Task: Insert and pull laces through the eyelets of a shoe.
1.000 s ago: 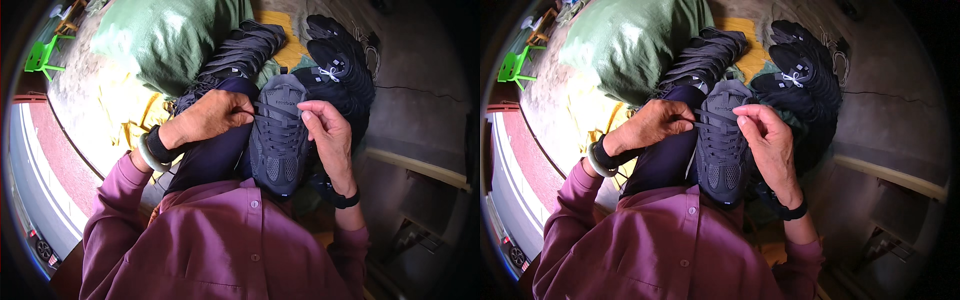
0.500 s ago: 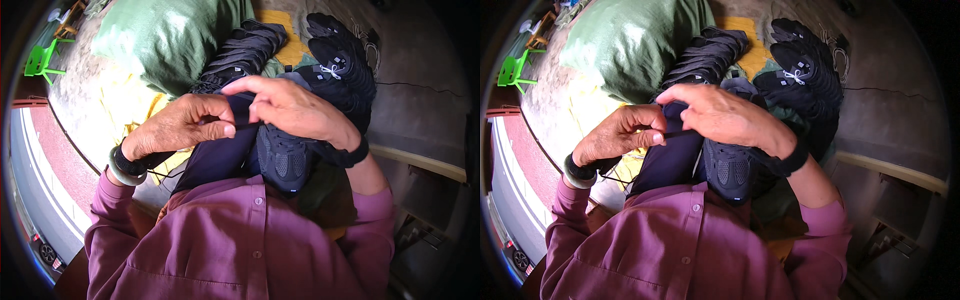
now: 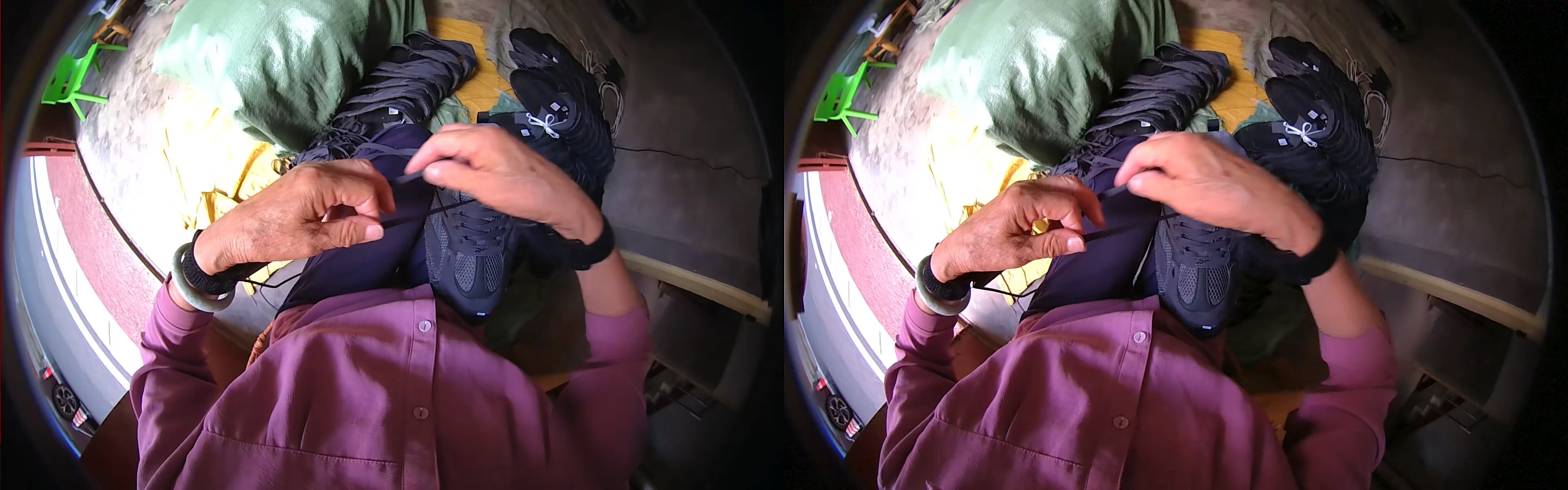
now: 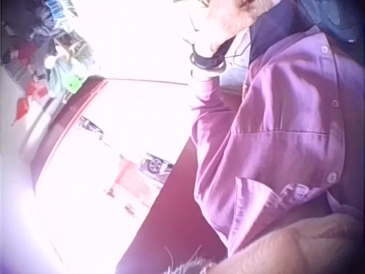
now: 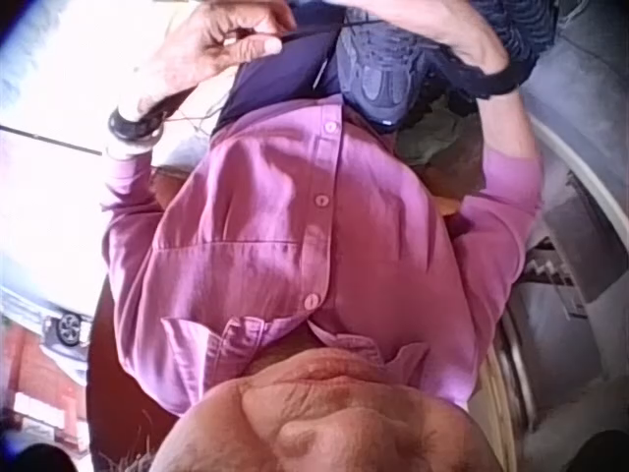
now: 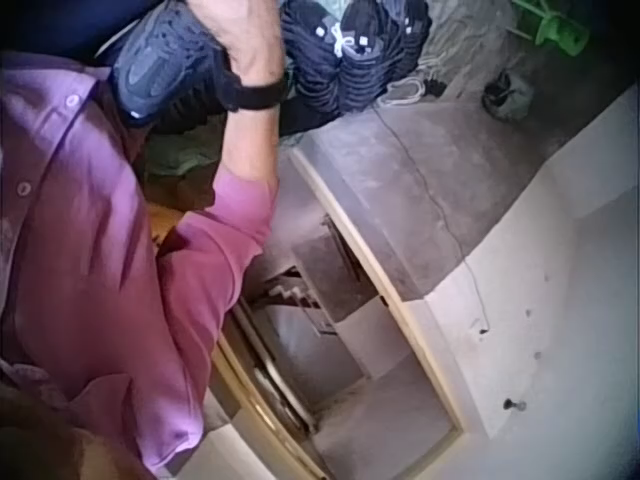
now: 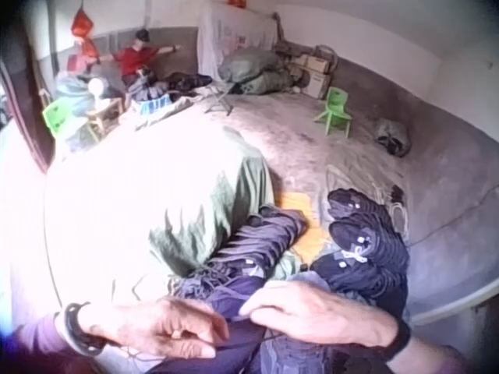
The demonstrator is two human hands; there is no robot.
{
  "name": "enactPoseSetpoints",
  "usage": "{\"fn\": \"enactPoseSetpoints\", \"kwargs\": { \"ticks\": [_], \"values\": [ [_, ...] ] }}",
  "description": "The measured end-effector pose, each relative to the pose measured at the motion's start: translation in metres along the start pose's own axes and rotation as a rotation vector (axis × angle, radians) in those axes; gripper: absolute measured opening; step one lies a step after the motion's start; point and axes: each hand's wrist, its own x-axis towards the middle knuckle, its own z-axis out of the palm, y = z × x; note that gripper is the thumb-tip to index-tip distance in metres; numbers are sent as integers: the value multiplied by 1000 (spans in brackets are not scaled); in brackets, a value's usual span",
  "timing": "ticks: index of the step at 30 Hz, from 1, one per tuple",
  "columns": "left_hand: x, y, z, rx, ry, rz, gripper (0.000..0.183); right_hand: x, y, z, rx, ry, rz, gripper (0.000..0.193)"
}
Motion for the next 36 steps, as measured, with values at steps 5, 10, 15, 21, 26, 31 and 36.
{"fn": "enactPoseSetpoints", "kwargs": {
  "ticks": [5, 10, 15, 21, 26, 31, 36],
  "values": [
    [-21, -21, 10, 53, 102, -96, 22, -42, -10, -39, -372, 185, 168, 20],
    [-30, -34, 14, 155, 88, -249, 13, -77, -11, -55, -405, 281, 336, 17],
    [-35, -37, 17, 234, 116, -295, 15, -90, 2, -44, -421, 320, 312, 14],
    [-30, -29, 3, 397, -123, -494, 20, -73, -9, -15, -364, 278, 234, 12],
    [7, -11, 19, 280, 93, -311, 23, -53, -6, 4, -325, 251, 198, 13],
    [61, 6, 38, -50, 225, -176, 31, -41, -6, 11, -298, 280, 172, 14],
    [75, -25, 44, -162, 168, -164, 21, -41, -7, 10, -273, 225, 247, 12]
  ]
}}
